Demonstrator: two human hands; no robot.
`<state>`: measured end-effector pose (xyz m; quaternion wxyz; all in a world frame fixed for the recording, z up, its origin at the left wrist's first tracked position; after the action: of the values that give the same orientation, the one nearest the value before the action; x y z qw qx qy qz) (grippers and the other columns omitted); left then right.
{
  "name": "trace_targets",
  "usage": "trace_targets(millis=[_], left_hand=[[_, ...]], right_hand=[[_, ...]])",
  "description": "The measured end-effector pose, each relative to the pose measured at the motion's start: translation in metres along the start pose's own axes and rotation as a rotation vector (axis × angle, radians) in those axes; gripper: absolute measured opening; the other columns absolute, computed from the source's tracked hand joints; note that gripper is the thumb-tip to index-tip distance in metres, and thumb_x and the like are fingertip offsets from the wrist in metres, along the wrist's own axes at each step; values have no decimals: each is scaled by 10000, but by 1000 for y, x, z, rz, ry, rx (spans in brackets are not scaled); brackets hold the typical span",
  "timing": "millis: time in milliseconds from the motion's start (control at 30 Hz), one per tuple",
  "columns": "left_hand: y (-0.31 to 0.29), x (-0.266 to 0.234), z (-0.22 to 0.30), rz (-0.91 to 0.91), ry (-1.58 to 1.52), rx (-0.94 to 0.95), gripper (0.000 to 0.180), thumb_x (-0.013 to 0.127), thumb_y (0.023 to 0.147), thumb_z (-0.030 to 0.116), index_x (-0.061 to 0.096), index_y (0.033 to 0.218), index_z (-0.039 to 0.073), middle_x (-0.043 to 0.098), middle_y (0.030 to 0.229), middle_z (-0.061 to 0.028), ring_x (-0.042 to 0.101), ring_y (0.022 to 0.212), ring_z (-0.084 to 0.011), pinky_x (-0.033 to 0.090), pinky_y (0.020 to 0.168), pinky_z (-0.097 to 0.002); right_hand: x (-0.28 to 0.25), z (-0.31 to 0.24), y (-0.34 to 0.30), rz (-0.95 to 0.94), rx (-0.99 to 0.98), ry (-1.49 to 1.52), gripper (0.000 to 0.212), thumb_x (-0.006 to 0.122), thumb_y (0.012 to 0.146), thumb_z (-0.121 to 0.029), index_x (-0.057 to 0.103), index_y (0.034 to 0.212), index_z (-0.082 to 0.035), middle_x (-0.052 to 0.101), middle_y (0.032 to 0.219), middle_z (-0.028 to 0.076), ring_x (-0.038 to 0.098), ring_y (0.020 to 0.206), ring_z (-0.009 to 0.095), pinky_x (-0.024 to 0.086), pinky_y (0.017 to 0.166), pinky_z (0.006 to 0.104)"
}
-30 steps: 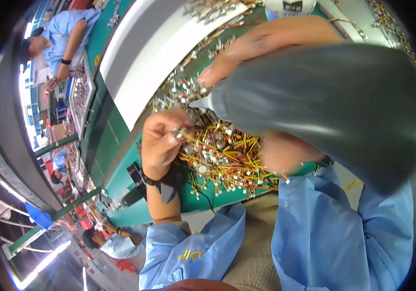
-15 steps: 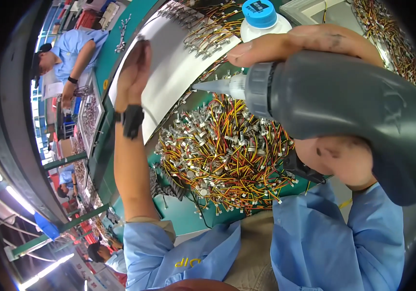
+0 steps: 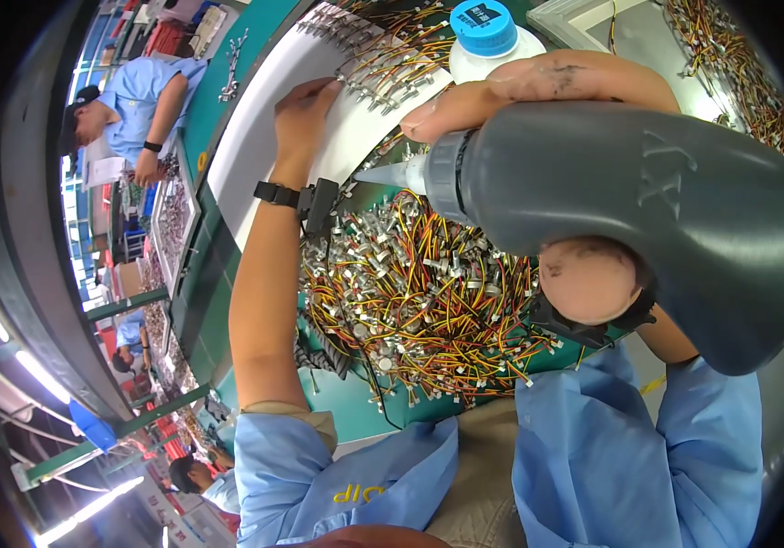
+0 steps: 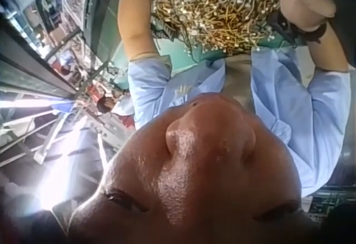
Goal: The person picks up a wired component from a pile, applies liquid from a squeeze bottle to it, and places it onto a white sheet. This process is repeated for additional wired components, one at a time.
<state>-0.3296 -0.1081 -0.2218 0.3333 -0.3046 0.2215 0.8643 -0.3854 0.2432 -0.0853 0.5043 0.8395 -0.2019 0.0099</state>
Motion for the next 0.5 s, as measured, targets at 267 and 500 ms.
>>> trace_targets(millis=[267, 500], left_hand=[[-6, -14, -16, -47, 128, 107, 295, 695, 774, 238, 680, 990, 37, 670, 999, -118, 636, 928, -196, 480, 809, -296], [-100, -53, 70, -583, 50, 143, 202, 662, 804, 108, 670, 993, 40, 665, 942, -74, 612, 841, -156, 474, 744, -266]], right_hand=[[-8, 5, -19, 392, 220, -182, 818, 513, 772, -616, 347, 1252, 26, 553, 1044, 350, 610, 832, 340, 535, 609, 330], [-9, 13, -28, 291, 335, -323, 872, 510, 759, -676, 347, 1257, 20, 551, 1064, 318, 599, 867, 305, 522, 650, 347]])
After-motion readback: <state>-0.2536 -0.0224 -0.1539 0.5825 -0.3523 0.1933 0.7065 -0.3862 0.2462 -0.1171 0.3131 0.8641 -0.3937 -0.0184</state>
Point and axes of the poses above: each hand's wrist, its own y-axis towards the middle knuckle, its own x-axis out of the palm, z = x × y, the point moved 10 cm from there along y, towards the middle knuckle
